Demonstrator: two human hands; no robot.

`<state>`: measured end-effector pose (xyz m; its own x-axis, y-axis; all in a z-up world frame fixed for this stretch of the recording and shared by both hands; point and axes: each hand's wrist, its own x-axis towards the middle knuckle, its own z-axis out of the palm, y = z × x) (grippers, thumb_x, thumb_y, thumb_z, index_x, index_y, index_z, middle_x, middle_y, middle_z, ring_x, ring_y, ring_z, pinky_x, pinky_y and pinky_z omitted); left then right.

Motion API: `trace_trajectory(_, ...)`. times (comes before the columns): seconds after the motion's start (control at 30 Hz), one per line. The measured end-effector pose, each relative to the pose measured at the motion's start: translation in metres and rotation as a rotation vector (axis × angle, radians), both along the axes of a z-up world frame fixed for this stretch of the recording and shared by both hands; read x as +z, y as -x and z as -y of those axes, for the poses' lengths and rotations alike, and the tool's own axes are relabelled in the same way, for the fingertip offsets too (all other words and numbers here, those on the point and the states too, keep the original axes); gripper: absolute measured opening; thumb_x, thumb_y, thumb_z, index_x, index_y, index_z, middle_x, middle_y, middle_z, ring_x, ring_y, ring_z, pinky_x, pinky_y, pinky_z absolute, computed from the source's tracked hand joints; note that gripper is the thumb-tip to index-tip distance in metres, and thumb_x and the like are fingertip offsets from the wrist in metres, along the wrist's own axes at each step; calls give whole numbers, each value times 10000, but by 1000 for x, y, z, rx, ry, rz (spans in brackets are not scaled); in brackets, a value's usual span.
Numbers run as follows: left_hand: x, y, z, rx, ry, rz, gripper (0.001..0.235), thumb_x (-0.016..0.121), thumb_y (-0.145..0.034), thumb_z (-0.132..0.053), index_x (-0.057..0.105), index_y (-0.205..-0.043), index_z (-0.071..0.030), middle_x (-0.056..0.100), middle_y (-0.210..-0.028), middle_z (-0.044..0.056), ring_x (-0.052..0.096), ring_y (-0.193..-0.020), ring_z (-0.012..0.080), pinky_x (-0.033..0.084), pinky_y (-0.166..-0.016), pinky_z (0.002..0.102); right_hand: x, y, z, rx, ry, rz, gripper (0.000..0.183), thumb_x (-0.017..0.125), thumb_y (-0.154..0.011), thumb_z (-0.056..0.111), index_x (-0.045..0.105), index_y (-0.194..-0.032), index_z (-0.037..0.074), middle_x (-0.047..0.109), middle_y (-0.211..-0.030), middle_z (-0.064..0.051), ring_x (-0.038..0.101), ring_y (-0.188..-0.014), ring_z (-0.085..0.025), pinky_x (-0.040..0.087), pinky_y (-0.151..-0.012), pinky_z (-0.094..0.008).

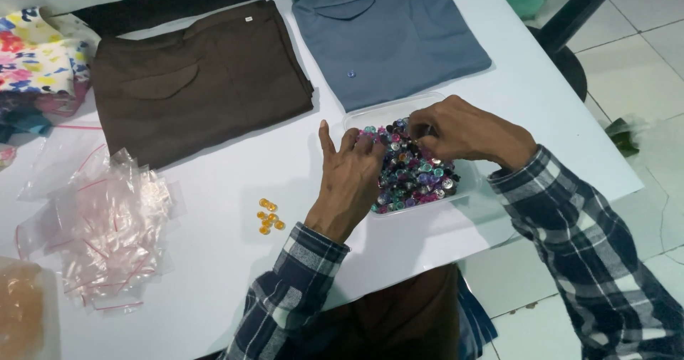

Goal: A person is seen sitting on the floor, carefully picking out small buttons from a container and placing them into small plastic bags on a white table.

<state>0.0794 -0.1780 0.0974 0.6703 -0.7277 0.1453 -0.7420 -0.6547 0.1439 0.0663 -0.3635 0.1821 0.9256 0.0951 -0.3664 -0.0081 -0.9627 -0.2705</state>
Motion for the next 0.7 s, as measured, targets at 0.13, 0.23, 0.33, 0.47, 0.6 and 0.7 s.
trace_trajectory(0.13, -19, -14, 21, -60, -7, 12, 247, 632, -900, -34, 715, -1119, -114, 719, -1065, 132, 573, -1229, 316, 211, -1107, 704, 4, 7, -8, -3, 9, -37, 267, 584, -944, 101, 729, -1152, 18, 769, -991, -248, 756, -922, -399, 615, -829, -451)
trace_trajectory(0.23, -41, -23, 43, -123, 13, -29, 223, 631, -897, -115, 729, -1068, -219, 715, -1058, 44, 618, -1181, 244, 361, -1090, 574, -1, 10, -4, 28, 39, 0, 262, 591, -941, 93, 725, -1149, 10, 760, -978, -246, 756, -928, -393, 619, -822, -446)
trace_trajectory(0.33, -26, -20, 50, -133, -117, 49, 222, 687, -860, -95, 748, -1061, -169, 725, -1047, 37, 658, -1074, 223, 421, -1017, 482, -7, 10, 3, 21, 43, 25, 306, 585, -932, 99, 711, -1208, 56, 760, -984, -227, 749, -952, -382, 616, -830, -431)
trace_trajectory(0.47, -31, -25, 54, -104, -135, 60, 145, 704, -832, -93, 733, -963, -147, 717, -958, 30, 678, -956, 221, 446, -930, 456, -8, 9, 6, 3, 13, 42, 329, 569, -943, 76, 709, -1241, 69, 759, -995, -229, 746, -968, -371, 610, -856, -425)
trace_trajectory(0.6, -18, -23, 56, -144, -196, 69, 146, 710, -837, -96, 740, -972, -144, 716, -977, 31, 684, -919, 218, 461, -860, 438, -2, 14, 3, -40, -31, 76, 297, 607, -940, 89, 730, -1206, 41, 758, -962, -245, 750, -926, -385, 617, -807, -437)
trace_trajectory(0.7, -7, -23, 47, -137, -155, -16, 190, 702, -871, -120, 720, -1058, -145, 714, -989, 43, 705, -905, 217, 471, -897, 423, -1, 12, 11, -38, 2, 72, 283, 594, -962, 95, 726, -1205, 31, 750, -988, -257, 750, -876, -375, 608, -747, -421)
